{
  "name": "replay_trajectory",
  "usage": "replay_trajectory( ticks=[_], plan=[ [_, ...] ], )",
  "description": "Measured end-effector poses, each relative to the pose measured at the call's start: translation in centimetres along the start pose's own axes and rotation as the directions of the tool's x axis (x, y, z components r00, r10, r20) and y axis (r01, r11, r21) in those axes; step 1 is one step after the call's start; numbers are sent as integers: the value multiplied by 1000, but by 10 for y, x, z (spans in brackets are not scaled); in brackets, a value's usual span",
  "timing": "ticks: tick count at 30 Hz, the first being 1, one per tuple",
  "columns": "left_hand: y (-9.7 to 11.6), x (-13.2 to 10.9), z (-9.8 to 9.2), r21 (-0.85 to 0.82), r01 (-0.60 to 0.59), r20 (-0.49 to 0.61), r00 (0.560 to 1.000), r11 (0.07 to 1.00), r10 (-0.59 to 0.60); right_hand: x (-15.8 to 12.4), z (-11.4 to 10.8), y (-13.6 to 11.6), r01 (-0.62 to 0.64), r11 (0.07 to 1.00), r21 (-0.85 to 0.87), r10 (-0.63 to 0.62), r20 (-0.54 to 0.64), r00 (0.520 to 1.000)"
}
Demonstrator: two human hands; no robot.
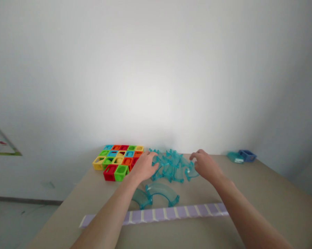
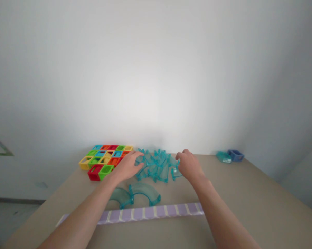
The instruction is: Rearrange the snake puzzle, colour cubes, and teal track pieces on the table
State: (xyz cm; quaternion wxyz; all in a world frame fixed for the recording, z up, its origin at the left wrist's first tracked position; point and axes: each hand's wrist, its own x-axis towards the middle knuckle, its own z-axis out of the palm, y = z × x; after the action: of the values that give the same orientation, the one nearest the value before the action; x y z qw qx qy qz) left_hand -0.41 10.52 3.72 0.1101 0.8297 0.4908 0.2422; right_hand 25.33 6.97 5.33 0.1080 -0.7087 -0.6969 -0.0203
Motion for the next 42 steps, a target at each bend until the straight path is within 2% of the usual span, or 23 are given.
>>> replay_trajectory(
  ticks=[2, 4, 6, 8, 9, 10, 12, 14, 15, 17, 19, 21, 24, 27, 29, 33, 37, 40, 42],
  plan=[
    [2, 1, -5, 21, 32, 12, 999, 999, -32, -7, -11, -14, 48, 998, 32, -50, 49, 998],
    [3, 1, -14, 50, 77, 56, 995, 996, -80, -19, -17, -33, 148, 985, 86, -159, 142, 977],
    [3, -1, -26, 84, 126, 145, 980, 988, -138, -34, -17, -53, 227, 964, 140, -256, 243, 936],
    [3, -6, -38, 116, 169, 287, 938, 979, -196, -48, -11, -71, 254, 953, 168, -296, 315, 902],
    [3, -9, -43, 129, 192, 385, 895, 973, -227, -53, -7, -78, 255, 951, 172, -300, 337, 892],
    [3, -12, -46, 142, 220, 493, 830, 965, -262, -57, -3, -84, 253, 952, 173, -299, 348, 889],
    [3, -17, -49, 175, 279, 679, 660, 944, -321, -60, 4, -91, 247, 953, 173, -294, 354, 888],
    [3, -19, -46, 214, 324, 786, 503, 922, -359, -59, 4, -91, 240, 954, 182, -291, 352, 890],
    [2, -18, -44, 231, 338, 815, 446, 912, -371, -57, 1, -88, 234, 953, 194, -290, 349, 891],
    [1, -17, -39, 252, 352, 847, 370, 901, -382, -52, -8, -81, 213, 950, 228, -282, 338, 898],
    [-1, -15, -35, 259, 355, 861, 336, 898, -381, -45, -18, -72, 173, 947, 269, -257, 318, 912],
    [-2, -13, -32, 256, 348, 866, 332, 902, -374, -38, -26, -65, 111, 946, 303, -197, 268, 943],
    [-4, -13, -31, 248, 322, 863, 356, 914, -359, -25, -28, -58, -42, 939, 341, -1, 125, 992],
    [-5, -14, -30, 239, 281, 850, 401, 929, -340, -16, -17, -54, -179, 895, 408, 181, 35, 983],
    [-7, -14, -29, 228, 249, 840, 439, 941, -319, -11, -7, -51, -215, 855, 472, 226, 34, 974],
    [-10, -13, -27, 199, 187, 836, 480, 962, -267, -6, 4, -46, -197, 788, 583, 235, 12, 972],
    [-7, -13, -28, 191, 137, 841, 488, 972, -234, -9, -3, -51, -124, 781, 612, 188, -41, 981],
    [-4, -14, -30, 188, 80, 837, 508, 979, -202, -18, -12, -62, -62, 798, 600, 84, -9, 996],
    [-2, -14, -31, 176, 34, 824, 542, 984, -166, -25, -14, -70, -10, 804, 594, -29, 55, 998]
  ],
)
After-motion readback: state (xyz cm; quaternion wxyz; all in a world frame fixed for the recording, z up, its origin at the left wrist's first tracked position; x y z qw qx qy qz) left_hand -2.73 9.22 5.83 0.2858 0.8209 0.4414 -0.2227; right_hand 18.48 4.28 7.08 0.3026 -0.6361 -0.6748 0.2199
